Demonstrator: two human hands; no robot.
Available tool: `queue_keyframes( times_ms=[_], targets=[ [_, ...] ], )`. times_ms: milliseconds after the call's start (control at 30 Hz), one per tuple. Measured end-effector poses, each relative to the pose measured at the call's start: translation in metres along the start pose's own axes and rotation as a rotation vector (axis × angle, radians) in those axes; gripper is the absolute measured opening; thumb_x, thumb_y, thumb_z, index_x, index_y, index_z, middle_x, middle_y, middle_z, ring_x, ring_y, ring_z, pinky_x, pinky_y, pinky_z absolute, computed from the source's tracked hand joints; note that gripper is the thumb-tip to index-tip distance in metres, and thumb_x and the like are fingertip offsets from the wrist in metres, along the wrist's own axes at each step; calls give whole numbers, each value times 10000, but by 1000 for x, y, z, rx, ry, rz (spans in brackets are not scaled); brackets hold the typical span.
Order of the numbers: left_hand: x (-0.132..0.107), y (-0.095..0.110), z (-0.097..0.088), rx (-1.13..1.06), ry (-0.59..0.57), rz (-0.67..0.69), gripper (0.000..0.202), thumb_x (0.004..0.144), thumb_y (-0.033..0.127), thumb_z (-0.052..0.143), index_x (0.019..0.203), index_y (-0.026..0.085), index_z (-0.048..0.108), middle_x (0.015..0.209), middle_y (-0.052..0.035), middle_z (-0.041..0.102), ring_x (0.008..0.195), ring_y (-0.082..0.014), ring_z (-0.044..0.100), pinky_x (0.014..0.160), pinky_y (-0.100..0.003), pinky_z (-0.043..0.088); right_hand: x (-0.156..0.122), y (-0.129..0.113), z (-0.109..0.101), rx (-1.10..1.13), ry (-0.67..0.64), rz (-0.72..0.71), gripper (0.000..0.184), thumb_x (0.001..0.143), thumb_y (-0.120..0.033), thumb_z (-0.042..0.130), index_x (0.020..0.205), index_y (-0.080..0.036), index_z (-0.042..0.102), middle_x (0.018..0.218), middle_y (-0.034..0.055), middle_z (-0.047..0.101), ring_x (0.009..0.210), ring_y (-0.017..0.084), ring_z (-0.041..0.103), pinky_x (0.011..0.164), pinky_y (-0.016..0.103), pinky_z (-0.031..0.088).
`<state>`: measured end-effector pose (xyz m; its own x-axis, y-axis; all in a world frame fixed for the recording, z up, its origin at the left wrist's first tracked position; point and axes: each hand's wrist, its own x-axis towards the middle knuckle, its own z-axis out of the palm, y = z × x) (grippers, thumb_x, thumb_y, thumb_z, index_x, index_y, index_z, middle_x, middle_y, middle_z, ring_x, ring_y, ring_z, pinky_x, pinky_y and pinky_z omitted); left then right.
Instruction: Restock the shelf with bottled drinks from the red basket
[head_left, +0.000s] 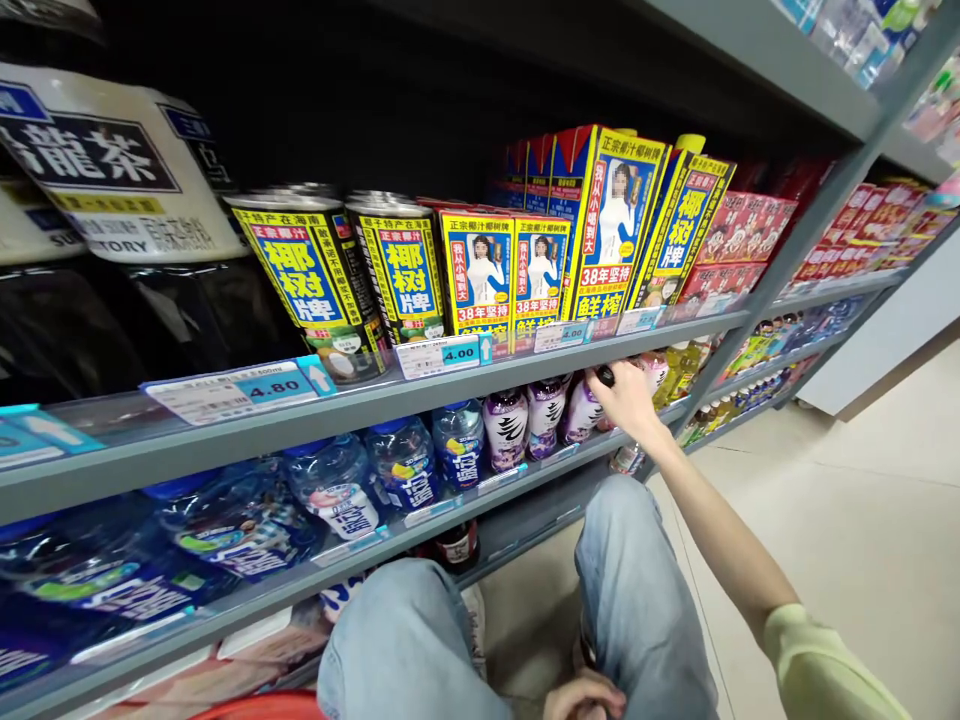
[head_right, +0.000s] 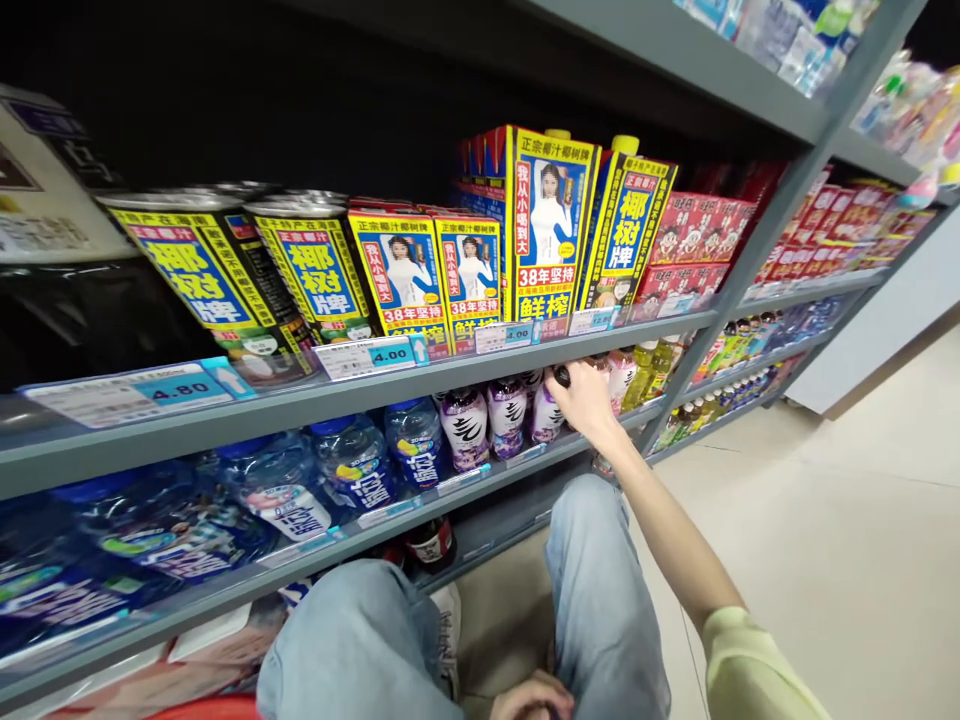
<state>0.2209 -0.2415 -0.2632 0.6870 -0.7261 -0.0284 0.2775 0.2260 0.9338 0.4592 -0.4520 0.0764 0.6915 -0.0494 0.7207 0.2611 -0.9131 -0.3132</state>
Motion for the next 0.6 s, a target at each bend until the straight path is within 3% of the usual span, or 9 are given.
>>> queue_keyframes(
  times_ms=[167,267,400,500,600],
  targets=[
    [-18,23,14,-14,104,-13,401,822,703,625,1057,437,812,1049,-129,774,967,-370,716,823,-554,533,19,2,18,-115,-155,53,240,921,-316,608,1038,-155,740,1101,199,777,1092,389,706,928,440,524],
    [-25,50,29,-43,186,-40,352,879,606,629,1086,370,790,1037,-102,776,980,-340,696,854,-512,513,28,6,28,-81,-196,35,246,911,-303,621,1068,-161,747,1080,168,785,1112,381,693,981,469,519],
    [-28,79,41,-86,187,-53,362,922,521,648,1148,255,746,1077,-103,765,1011,-287,675,889,-423,493,30,16,39,-16,-174,62,246,903,-308,617,1075,-177,734,1122,156,770,1126,374,672,1049,514,491],
    [-28,85,43,-122,164,-72,394,934,504,661,1178,197,702,1087,-105,756,1021,-249,667,904,-363,474,28,21,43,15,-124,84,305,910,-359,603,1119,-165,710,1178,175,747,1140,382,652,1048,542,489],
    [-27,83,43,-157,134,-60,412,934,502,674,1202,189,680,1100,-104,752,1010,-227,661,875,-330,465,28,21,41,39,-156,44,335,923,-415,582,1111,-163,700,1188,174,741,1137,381,646,1034,529,502]
  ],
)
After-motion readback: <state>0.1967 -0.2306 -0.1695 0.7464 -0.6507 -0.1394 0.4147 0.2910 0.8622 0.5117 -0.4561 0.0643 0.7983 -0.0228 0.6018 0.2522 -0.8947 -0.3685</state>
